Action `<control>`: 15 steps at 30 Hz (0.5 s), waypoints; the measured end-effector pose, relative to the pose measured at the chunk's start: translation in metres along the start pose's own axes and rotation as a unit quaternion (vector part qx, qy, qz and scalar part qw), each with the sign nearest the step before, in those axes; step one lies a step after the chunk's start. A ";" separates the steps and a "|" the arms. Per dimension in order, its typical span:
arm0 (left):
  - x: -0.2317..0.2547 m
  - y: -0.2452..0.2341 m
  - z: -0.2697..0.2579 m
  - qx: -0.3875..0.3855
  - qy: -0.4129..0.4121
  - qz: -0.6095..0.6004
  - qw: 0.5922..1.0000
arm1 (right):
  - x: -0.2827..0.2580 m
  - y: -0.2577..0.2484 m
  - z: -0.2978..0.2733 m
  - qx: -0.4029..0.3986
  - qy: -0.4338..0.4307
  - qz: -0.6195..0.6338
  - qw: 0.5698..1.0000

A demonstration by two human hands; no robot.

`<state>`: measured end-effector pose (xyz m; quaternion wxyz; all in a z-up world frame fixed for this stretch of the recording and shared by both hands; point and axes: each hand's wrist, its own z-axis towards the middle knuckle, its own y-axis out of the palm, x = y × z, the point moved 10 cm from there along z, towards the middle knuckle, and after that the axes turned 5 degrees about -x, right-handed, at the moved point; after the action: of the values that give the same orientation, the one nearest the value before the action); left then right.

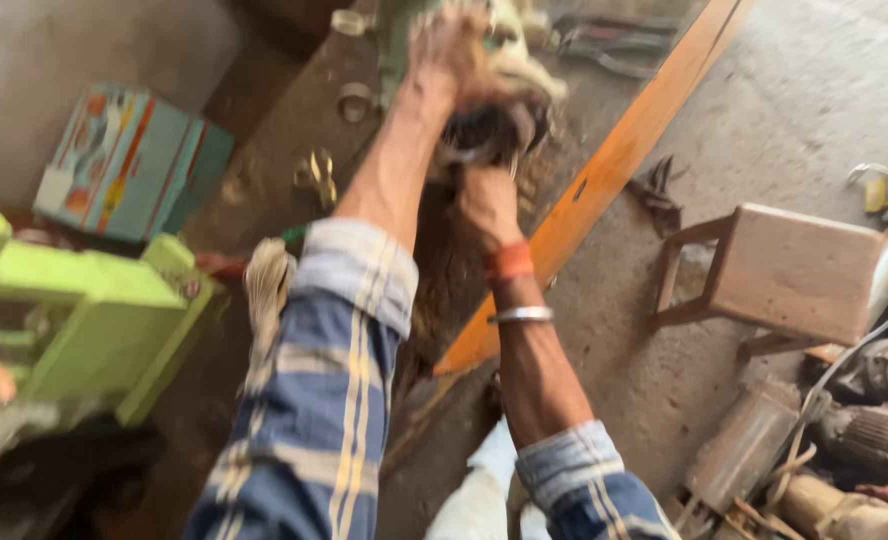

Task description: The person repeatedly pulls bundles of white insulated wires from a green cylindrical motor housing, separates them by hand, and places them on the workbench. The person continues this process for the duration of the clip.

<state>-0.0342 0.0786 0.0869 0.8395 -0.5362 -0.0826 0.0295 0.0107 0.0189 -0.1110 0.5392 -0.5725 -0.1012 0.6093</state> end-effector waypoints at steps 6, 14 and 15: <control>-0.023 0.029 -0.021 -0.113 -0.134 -0.006 0.984 | 0.008 0.006 -0.019 0.010 -0.042 0.004 0.999; -0.019 0.035 -0.021 -0.059 -0.114 -0.027 0.991 | 0.020 0.019 -0.006 0.001 0.045 -0.020 0.999; -0.024 0.035 -0.017 -0.075 -0.127 -0.011 0.989 | 0.024 0.022 0.001 -0.015 0.084 0.000 0.996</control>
<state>-0.0533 0.0750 0.0460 0.7797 -0.5890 -0.1962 0.0814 0.0036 0.0292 -0.1409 0.5367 -0.6302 -0.0645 0.5573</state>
